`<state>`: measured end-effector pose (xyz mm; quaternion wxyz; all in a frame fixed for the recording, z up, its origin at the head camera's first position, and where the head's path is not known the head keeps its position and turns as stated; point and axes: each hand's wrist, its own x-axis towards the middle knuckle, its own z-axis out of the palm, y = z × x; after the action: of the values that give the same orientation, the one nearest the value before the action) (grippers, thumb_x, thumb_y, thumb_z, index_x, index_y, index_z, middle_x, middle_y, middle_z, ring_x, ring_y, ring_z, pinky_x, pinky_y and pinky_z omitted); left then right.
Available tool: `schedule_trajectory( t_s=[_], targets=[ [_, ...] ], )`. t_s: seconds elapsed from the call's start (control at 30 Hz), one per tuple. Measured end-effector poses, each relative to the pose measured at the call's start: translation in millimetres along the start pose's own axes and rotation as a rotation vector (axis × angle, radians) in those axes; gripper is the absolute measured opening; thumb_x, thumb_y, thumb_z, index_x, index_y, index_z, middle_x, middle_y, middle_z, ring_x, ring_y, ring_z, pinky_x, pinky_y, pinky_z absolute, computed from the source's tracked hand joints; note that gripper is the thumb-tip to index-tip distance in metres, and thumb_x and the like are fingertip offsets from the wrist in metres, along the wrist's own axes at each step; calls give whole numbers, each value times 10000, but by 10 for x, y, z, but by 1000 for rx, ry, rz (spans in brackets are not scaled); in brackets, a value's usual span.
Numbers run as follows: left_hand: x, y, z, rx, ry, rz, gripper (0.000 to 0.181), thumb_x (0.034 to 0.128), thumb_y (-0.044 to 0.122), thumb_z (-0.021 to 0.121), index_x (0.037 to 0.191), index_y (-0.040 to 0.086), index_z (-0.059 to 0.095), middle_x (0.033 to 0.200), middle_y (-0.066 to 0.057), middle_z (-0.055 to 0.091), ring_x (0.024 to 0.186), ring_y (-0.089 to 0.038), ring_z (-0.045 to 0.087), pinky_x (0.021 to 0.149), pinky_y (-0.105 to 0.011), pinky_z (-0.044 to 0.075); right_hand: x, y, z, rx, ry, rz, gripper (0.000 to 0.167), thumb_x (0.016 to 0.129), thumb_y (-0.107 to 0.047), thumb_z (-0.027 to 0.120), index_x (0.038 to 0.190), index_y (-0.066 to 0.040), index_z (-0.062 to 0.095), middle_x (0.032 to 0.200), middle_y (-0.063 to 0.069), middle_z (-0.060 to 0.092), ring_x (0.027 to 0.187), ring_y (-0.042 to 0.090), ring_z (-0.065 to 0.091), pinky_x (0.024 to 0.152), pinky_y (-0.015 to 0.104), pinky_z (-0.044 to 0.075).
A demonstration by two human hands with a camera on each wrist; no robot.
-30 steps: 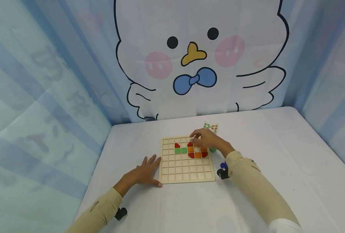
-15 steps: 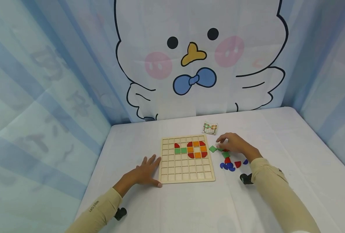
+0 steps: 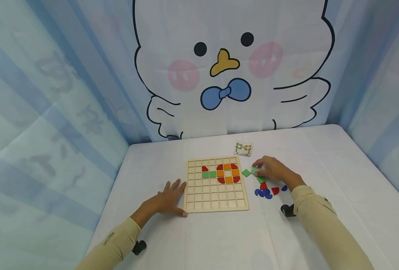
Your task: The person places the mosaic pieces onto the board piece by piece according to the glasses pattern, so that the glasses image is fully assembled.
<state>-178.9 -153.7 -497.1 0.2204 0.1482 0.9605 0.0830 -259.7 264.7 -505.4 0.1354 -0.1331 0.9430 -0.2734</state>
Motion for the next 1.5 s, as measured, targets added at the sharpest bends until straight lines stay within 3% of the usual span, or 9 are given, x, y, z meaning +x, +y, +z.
schedule_trajectory(
  t_s=[0.37, 0.83, 1.1, 1.5],
  targets=[
    [10, -10, 13, 0, -3, 2, 1158, 731, 581, 833, 1617, 174, 209, 1686, -150, 135, 1505, -539, 103, 1060, -768, 295, 6, -29, -11, -2, -21, -61, 323, 914, -171, 728, 1210, -48, 688, 976, 45, 662, 873, 194, 538, 768, 307, 470],
    [-4, 6, 7, 1, 1, -1, 1155, 724, 580, 837, 1613, 168, 225, 1683, -155, 150, 1501, -544, 115, 1059, -766, 300, 19, -26, -24, 44, -32, -81, 328, 953, -120, 643, 1271, -42, 656, 913, 32, 663, 803, 164, 568, 747, 304, 499],
    [3, -8, 15, -6, 3, 1, 1153, 724, 572, 842, 1611, 163, 229, 1682, -158, 152, 1501, -545, 117, 1059, -766, 301, 11, -93, -31, 104, -21, -71, 259, 965, -100, 620, 1209, -45, 687, 920, 50, 671, 777, 170, 590, 723, 282, 526],
    [5, -11, 17, 3, 3, 2, 1158, 726, 590, 831, 1614, 171, 218, 1684, -154, 144, 1502, -543, 114, 1058, -765, 302, 101, -280, -12, 292, -60, -82, 375, 930, -225, 728, 1232, -21, 639, 942, 81, 623, 687, 182, 580, 591, 270, 524]
  ],
)
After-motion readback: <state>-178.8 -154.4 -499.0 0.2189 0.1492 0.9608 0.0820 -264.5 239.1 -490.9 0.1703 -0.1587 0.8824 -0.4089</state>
